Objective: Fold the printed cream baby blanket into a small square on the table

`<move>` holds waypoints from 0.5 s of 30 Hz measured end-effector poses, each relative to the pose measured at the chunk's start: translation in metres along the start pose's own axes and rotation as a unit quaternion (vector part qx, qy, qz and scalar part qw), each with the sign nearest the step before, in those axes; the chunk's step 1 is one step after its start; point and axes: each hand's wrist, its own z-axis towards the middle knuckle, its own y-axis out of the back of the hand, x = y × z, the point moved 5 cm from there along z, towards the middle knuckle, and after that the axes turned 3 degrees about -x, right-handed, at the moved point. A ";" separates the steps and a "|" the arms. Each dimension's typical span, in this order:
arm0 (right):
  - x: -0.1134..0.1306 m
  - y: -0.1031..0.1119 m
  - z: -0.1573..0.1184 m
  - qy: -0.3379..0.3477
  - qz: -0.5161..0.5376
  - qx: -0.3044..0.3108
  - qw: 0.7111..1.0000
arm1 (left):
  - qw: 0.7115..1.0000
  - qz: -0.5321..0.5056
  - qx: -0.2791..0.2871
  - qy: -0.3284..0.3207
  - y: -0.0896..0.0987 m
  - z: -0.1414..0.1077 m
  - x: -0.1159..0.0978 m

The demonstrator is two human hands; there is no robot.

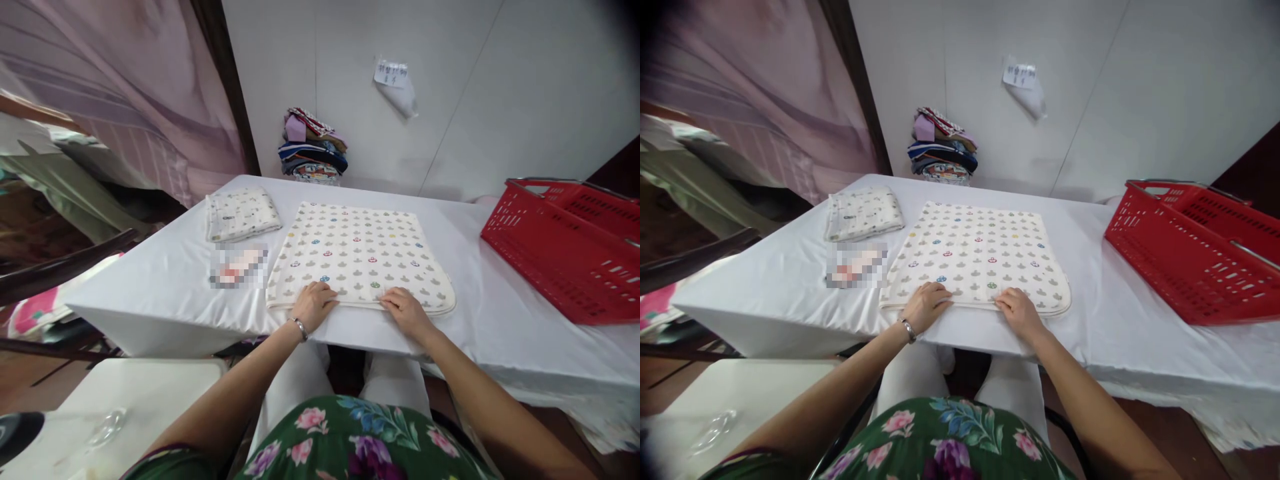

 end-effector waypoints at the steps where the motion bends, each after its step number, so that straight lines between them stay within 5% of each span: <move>1: 0.001 0.001 0.001 -0.004 0.009 -0.008 1.000 | 1.000 0.000 0.001 -0.001 -0.001 0.001 -0.002; 15: 0.010 0.002 -0.011 0.102 -0.079 0.019 0.992 | 0.995 0.041 0.017 -0.086 -0.005 -0.001 -0.018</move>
